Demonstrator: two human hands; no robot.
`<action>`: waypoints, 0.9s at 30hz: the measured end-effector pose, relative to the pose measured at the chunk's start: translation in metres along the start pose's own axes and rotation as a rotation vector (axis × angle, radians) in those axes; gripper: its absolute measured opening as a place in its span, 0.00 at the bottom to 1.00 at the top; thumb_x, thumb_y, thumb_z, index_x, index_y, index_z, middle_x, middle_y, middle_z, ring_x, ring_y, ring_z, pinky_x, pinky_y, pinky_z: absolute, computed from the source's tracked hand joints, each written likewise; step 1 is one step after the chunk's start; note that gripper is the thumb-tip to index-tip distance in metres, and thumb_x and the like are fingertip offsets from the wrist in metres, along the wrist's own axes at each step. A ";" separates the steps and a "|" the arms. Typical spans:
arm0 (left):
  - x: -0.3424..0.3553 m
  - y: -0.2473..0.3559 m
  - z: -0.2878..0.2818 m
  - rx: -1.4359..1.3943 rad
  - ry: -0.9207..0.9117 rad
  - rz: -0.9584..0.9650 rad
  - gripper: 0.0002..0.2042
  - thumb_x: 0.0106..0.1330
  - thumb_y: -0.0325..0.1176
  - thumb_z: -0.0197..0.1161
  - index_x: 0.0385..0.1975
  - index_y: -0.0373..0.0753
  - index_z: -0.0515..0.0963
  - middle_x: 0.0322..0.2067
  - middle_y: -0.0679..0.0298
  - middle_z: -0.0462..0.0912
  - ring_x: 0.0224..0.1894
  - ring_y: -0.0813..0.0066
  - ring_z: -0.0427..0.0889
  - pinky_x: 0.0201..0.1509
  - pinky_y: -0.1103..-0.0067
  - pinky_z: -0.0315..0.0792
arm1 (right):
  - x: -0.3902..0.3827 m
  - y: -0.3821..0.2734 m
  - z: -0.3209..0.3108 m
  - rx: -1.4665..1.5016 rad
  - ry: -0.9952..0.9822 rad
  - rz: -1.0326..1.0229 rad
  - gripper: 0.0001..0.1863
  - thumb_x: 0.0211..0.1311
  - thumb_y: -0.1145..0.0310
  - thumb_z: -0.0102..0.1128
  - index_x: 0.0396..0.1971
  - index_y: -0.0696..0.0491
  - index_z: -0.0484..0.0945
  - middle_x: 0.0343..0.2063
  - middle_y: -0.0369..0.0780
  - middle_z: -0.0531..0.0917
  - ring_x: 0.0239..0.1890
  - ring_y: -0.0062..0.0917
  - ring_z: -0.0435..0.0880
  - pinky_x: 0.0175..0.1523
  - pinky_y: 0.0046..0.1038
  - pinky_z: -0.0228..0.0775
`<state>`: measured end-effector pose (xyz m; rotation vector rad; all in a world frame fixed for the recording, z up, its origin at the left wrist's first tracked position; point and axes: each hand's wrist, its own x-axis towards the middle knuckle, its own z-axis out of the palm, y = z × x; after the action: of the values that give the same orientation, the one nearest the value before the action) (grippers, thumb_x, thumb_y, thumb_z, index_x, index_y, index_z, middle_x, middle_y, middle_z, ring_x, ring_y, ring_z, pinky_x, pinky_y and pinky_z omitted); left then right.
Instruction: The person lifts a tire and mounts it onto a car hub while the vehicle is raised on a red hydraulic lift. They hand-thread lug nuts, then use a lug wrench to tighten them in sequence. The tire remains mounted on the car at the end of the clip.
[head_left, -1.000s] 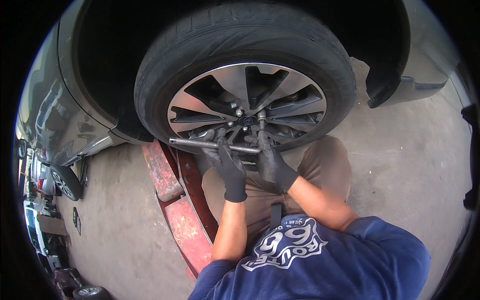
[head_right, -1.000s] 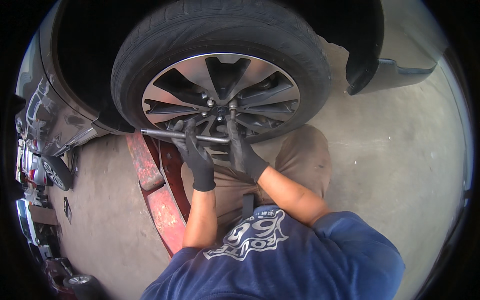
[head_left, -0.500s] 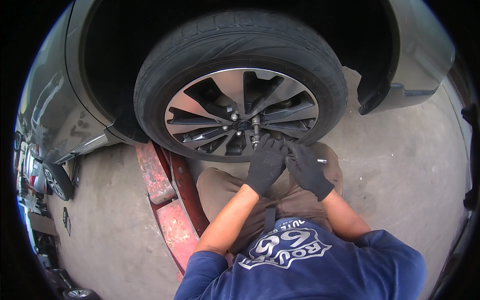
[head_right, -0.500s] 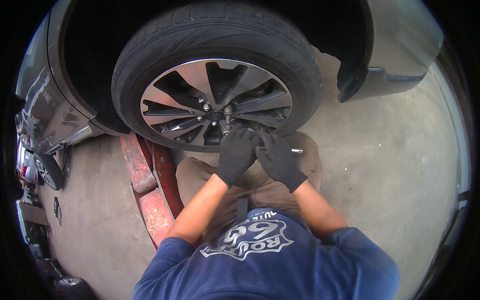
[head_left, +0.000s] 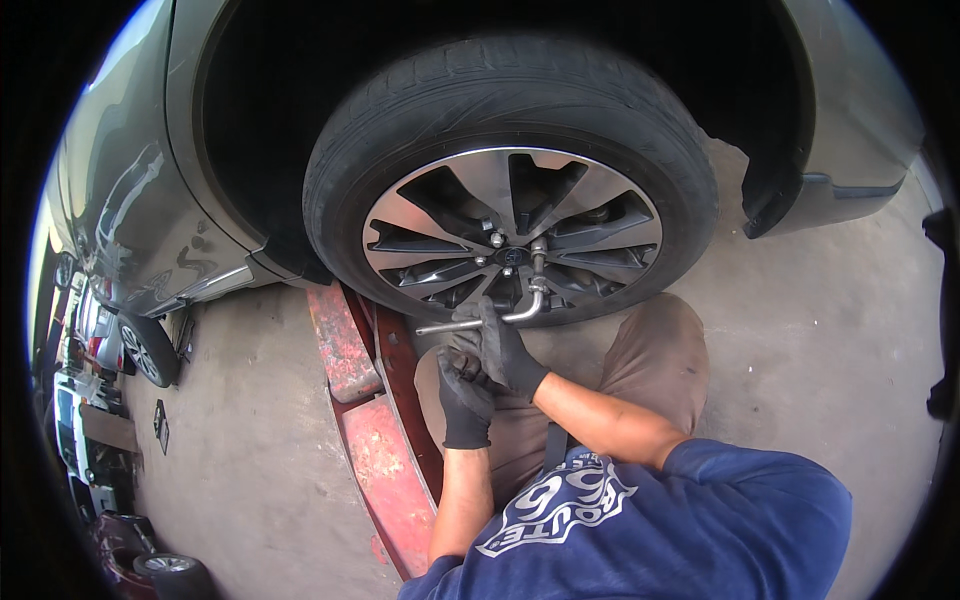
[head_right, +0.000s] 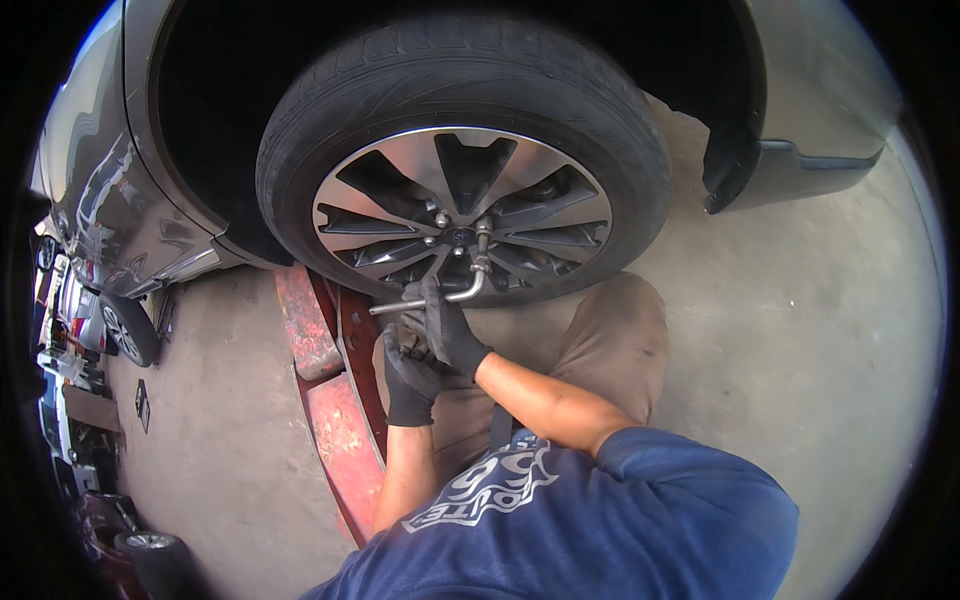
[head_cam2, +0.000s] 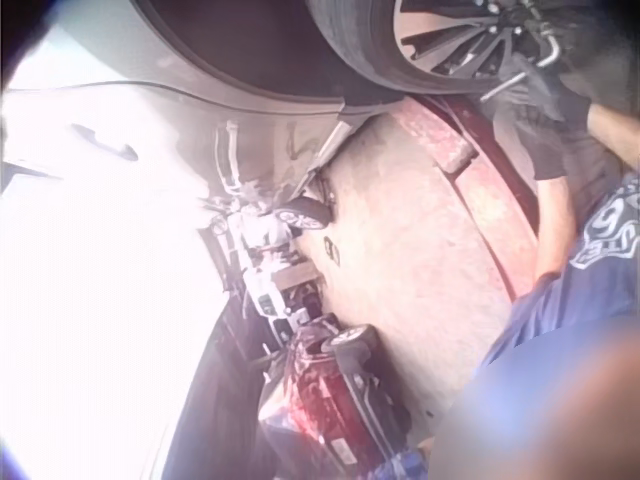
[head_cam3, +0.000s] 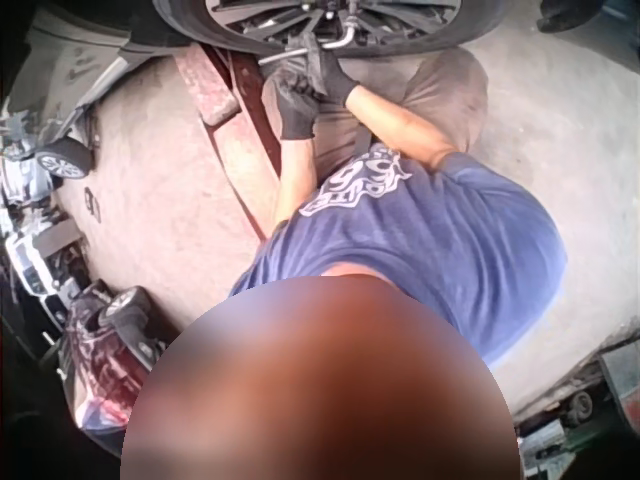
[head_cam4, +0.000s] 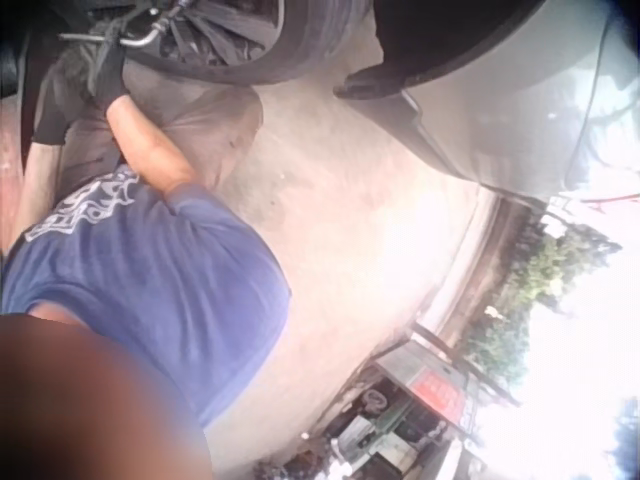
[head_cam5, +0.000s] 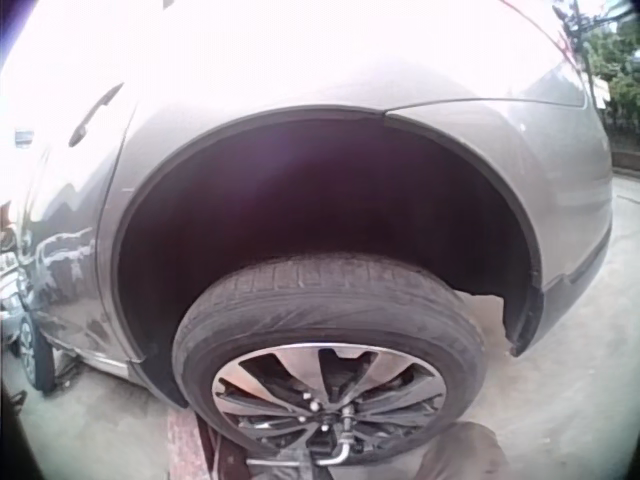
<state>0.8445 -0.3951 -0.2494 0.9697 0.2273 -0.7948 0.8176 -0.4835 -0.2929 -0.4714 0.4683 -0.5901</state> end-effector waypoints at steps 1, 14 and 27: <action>-0.005 -0.006 0.005 -0.083 -0.083 0.094 0.21 0.78 0.57 0.48 0.51 0.45 0.73 0.31 0.70 0.75 0.34 0.76 0.74 0.55 0.75 0.74 | 0.000 -0.006 0.010 0.105 -0.106 0.068 0.33 0.74 0.36 0.49 0.54 0.54 0.74 0.46 0.43 0.82 0.45 0.31 0.86 0.60 0.36 0.77; -0.057 -0.020 0.176 1.107 -0.921 1.210 0.26 0.74 0.41 0.59 0.70 0.44 0.67 0.52 0.49 0.80 0.47 0.51 0.83 0.46 0.66 0.78 | -0.184 -0.224 -0.005 -1.573 -0.067 -0.647 0.10 0.62 0.71 0.67 0.41 0.60 0.81 0.28 0.39 0.82 0.32 0.22 0.83 0.38 0.24 0.72; -0.034 -0.068 0.043 1.626 -1.198 1.021 0.19 0.65 0.37 0.62 0.54 0.37 0.80 0.57 0.51 0.78 0.62 0.52 0.74 0.69 0.59 0.66 | -0.097 -0.137 -0.017 -1.650 0.222 -0.672 0.36 0.60 0.52 0.70 0.58 0.59 0.65 0.47 0.57 0.80 0.49 0.52 0.81 0.53 0.48 0.73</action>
<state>0.7659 -0.4339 -0.2523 1.5818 -2.0862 -0.3147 0.6808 -0.5283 -0.2055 -2.2096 0.9767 -0.8021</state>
